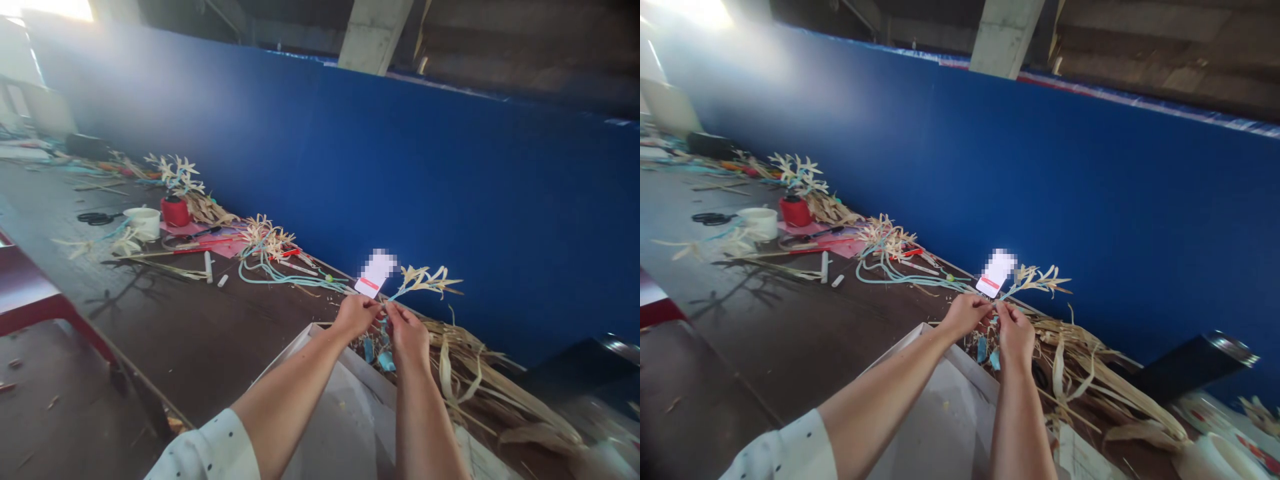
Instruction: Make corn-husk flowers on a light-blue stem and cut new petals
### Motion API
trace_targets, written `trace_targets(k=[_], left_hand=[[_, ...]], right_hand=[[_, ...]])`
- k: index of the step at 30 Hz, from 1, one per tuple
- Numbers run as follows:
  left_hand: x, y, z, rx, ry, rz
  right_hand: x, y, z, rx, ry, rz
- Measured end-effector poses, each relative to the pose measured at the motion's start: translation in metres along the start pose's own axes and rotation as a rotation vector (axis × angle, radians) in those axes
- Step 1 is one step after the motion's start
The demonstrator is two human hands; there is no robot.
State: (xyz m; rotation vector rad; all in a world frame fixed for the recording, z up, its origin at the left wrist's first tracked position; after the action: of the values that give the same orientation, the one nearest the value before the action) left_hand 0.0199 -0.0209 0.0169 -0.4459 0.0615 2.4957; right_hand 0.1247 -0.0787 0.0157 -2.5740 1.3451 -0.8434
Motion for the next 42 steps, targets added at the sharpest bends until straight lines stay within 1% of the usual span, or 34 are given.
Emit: trace_targets(k=[3, 8, 13, 20, 25, 29, 35, 42], left_hand=[[0.002, 0.000, 0.001, -0.023, -0.001, 0.015], [0.001, 0.000, 0.000, 0.003, -0.003, 0.028], [-0.001, -0.002, 0.000, 0.021, 0.048, 0.013], [0.000, -0.003, 0.001, 0.041, 0.083, -0.050], [0.001, -0.001, 0.006, 0.073, 0.124, -0.050], [0.002, 0.002, 0.011, 0.101, 0.139, -0.022], [0.004, 0.000, 0.013, 0.043, 0.110, -0.002], [0.003, -0.002, 0.012, 0.001, 0.078, 0.047]], right_hand=[[0.001, -0.002, 0.001, -0.035, -0.027, -0.046], [0.002, -0.004, 0.002, -0.024, 0.005, -0.072], [0.004, -0.004, 0.000, 0.023, 0.073, -0.060], [0.008, -0.001, -0.009, 0.093, 0.145, -0.066], [0.008, 0.002, -0.015, 0.100, 0.214, -0.068], [0.008, 0.001, -0.015, 0.111, 0.245, -0.028], [0.009, -0.001, -0.013, 0.115, 0.235, -0.005], [0.012, 0.003, -0.023, 0.071, 0.194, -0.022]])
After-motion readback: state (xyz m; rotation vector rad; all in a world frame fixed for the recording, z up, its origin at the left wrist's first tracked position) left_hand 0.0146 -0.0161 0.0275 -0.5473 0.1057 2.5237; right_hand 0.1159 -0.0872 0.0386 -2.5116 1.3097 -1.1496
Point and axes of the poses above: each hand's wrist, its own y-axis away from the middle knuckle, its own x-axis out of the back of the hand, z = x × y, the point moved 1 cm from there along -y, towards the middle knuckle, and after that the axes turned 10 degrees about y, right-handed, at the moved point
